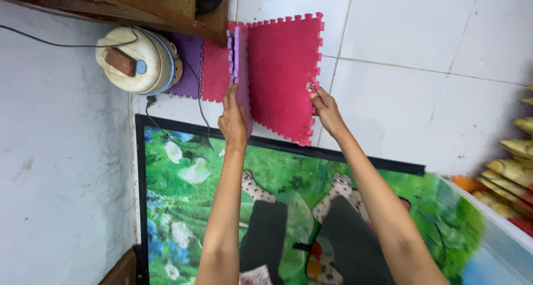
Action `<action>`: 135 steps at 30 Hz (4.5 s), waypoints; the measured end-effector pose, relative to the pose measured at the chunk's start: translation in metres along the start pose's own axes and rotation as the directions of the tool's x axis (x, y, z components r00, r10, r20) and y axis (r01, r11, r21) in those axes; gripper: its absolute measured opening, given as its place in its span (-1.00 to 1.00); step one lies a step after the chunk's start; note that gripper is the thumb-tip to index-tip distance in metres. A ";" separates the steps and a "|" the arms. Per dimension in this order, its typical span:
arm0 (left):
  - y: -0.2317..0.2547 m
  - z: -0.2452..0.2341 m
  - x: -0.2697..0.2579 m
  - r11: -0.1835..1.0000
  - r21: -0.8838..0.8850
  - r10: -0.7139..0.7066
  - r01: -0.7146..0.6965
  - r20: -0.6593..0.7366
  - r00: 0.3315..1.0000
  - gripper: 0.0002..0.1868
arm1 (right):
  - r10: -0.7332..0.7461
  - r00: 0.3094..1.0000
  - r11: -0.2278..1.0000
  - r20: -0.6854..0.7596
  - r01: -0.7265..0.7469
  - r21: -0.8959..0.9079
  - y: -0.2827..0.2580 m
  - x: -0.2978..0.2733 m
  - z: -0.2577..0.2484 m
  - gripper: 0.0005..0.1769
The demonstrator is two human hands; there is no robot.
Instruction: The person assembles a set of multicolored interlocking foam mats on the floor, connecting their edges by hand and pressing them down to secure the fit.
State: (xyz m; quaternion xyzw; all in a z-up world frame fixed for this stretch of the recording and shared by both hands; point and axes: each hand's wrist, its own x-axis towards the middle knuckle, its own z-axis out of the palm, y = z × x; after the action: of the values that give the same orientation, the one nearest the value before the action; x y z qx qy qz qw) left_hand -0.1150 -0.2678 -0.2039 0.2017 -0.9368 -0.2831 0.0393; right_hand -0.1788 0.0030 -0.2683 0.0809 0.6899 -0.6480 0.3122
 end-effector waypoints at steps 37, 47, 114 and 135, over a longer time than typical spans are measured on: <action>-0.110 0.349 0.010 0.801 -0.187 0.599 -0.569 0.208 0.773 -0.47 | 0.041 0.906 0.989 -0.422 -0.097 -0.111 0.256 0.192 -0.165 -0.79; -0.198 0.354 0.063 0.977 0.200 0.063 -0.069 0.037 0.997 -0.31 | -0.071 0.778 0.993 -0.624 -0.001 -0.115 0.311 0.196 -0.235 -0.78; -0.154 0.431 0.088 0.955 -0.192 -0.197 0.226 0.159 0.967 -0.47 | -0.196 0.598 0.756 -0.777 -0.413 -0.508 0.312 0.179 -0.172 -0.58; -0.138 0.416 0.084 0.988 -0.063 -0.136 0.140 0.062 0.989 -0.50 | -0.177 0.603 0.707 -0.778 -0.472 -0.526 0.298 0.174 -0.167 -0.59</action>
State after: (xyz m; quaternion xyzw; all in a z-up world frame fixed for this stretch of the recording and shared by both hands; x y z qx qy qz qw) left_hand -0.2208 -0.1917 -0.6308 0.2562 -0.9113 -0.3224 -0.0007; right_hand -0.2172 0.1534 -0.6191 0.2951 0.9317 -0.2076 0.0422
